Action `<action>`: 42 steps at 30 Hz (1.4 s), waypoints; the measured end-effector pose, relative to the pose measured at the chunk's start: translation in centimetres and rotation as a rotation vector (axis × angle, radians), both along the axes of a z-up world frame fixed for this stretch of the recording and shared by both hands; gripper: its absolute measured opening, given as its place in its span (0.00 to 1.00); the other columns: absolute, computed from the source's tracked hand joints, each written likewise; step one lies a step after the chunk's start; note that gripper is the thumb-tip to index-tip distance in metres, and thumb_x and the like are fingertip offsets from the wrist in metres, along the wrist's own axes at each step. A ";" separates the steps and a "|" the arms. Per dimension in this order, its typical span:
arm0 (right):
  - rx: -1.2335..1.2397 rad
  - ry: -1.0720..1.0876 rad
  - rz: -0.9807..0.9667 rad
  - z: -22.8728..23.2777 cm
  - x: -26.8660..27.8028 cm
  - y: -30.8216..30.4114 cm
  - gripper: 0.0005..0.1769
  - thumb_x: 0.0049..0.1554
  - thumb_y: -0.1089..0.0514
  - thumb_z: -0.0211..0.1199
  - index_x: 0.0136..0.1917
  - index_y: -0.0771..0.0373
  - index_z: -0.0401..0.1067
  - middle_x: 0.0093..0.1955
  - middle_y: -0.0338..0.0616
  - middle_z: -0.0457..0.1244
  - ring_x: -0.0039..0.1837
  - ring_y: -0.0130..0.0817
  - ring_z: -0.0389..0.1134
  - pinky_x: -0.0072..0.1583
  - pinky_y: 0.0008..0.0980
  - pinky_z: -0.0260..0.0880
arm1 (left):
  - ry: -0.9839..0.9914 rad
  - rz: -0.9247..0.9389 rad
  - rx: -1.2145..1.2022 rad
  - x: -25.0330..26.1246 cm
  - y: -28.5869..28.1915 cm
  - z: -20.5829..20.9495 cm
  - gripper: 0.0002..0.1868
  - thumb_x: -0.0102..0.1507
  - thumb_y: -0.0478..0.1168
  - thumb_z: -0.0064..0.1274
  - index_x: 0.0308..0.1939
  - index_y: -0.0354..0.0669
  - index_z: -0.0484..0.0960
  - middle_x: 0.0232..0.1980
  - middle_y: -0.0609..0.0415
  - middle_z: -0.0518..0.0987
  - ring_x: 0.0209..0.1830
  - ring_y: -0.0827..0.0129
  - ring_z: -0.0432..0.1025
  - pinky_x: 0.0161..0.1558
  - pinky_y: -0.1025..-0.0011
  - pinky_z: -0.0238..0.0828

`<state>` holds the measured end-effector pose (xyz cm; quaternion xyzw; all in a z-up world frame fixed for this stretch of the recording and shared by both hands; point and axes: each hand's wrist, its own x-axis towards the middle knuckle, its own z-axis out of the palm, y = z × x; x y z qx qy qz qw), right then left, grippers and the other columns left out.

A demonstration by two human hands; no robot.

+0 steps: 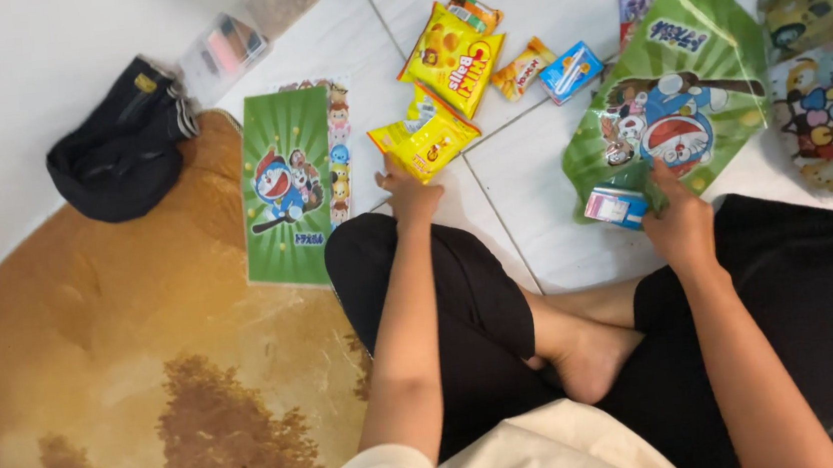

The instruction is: Packing various snack packets and stickers into decorative gift bags on the floor.

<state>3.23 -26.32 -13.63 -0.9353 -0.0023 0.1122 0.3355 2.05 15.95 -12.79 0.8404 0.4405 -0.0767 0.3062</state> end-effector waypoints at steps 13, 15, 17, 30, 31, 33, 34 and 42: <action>-0.030 0.058 -0.046 0.9 -0.3 0.1 0.44 0.49 0.59 0.65 0.79 0.41 0.65 0.63 0.43 0.69 0.63 0.52 0.69 0.67 0.45 0.68 | -0.254 0.156 -0.195 -1.5 -0.8 -0.8 0.43 0.64 0.32 0.50 0.78 0.43 0.41 0.62 0.32 0.60 0.54 0.34 0.75 0.48 0.45 0.81; -0.018 0.033 -0.018 0.1 0.1 0.1 0.45 0.48 0.59 0.64 0.79 0.42 0.64 0.64 0.44 0.69 0.64 0.50 0.69 0.68 0.47 0.68 | -0.649 0.398 -0.492 -2.4 -1.9 1.9 0.40 0.62 0.32 0.44 0.75 0.32 0.43 0.62 0.25 0.68 0.48 0.42 0.80 0.54 0.50 0.78; 0.007 0.018 -0.026 -0.2 0.0 -0.2 0.45 0.48 0.59 0.64 0.79 0.44 0.65 0.65 0.43 0.68 0.65 0.50 0.68 0.68 0.46 0.68 | -0.762 0.411 -0.606 -3.3 -5.8 7.0 0.38 0.65 0.32 0.45 0.75 0.29 0.44 0.64 0.26 0.64 0.54 0.41 0.77 0.57 0.49 0.74; 0.104 -0.025 -0.053 0.1 -0.1 0.2 0.44 0.47 0.61 0.64 0.77 0.42 0.67 0.69 0.41 0.66 0.67 0.50 0.67 0.69 0.46 0.66 | -0.582 -0.783 -0.334 -0.3 -24.4 9.0 0.15 0.61 0.43 0.63 0.50 0.66 0.79 0.48 0.65 0.83 0.54 0.64 0.79 0.55 0.64 0.80; 0.105 -0.027 -0.060 0.0 0.0 0.1 0.44 0.47 0.61 0.64 0.77 0.42 0.67 0.69 0.41 0.66 0.67 0.50 0.67 0.69 0.46 0.66 | -0.582 -0.790 -0.335 -0.2 -24.6 8.3 0.15 0.61 0.43 0.63 0.50 0.66 0.79 0.48 0.65 0.83 0.54 0.64 0.79 0.55 0.64 0.80; 0.106 -0.033 -0.051 -0.4 0.1 0.0 0.45 0.47 0.61 0.65 0.78 0.44 0.65 0.70 0.44 0.65 0.67 0.52 0.66 0.70 0.48 0.66 | -0.406 -1.018 0.082 0.0 -25.0 6.7 0.09 0.68 0.47 0.51 0.50 0.74 0.73 0.53 0.73 0.78 0.53 0.69 0.79 0.52 0.62 0.82; 0.106 -0.033 -0.055 -0.8 0.0 -0.1 0.45 0.47 0.61 0.65 0.78 0.44 0.65 0.70 0.44 0.65 0.67 0.52 0.66 0.70 0.48 0.66 | -0.406 -1.021 0.081 0.2 -25.1 5.5 0.09 0.68 0.47 0.51 0.50 0.74 0.73 0.53 0.73 0.78 0.53 0.69 0.79 0.52 0.62 0.82; 0.126 -0.097 -0.057 -1.3 -0.1 0.2 0.42 0.48 0.61 0.65 0.77 0.50 0.67 0.68 0.52 0.66 0.68 0.53 0.66 0.70 0.47 0.65 | -0.882 -1.130 0.785 3.2 -27.3 0.0 0.07 0.56 0.39 0.53 0.23 0.57 0.80 0.39 0.55 0.77 0.46 0.56 0.72 0.37 0.60 0.71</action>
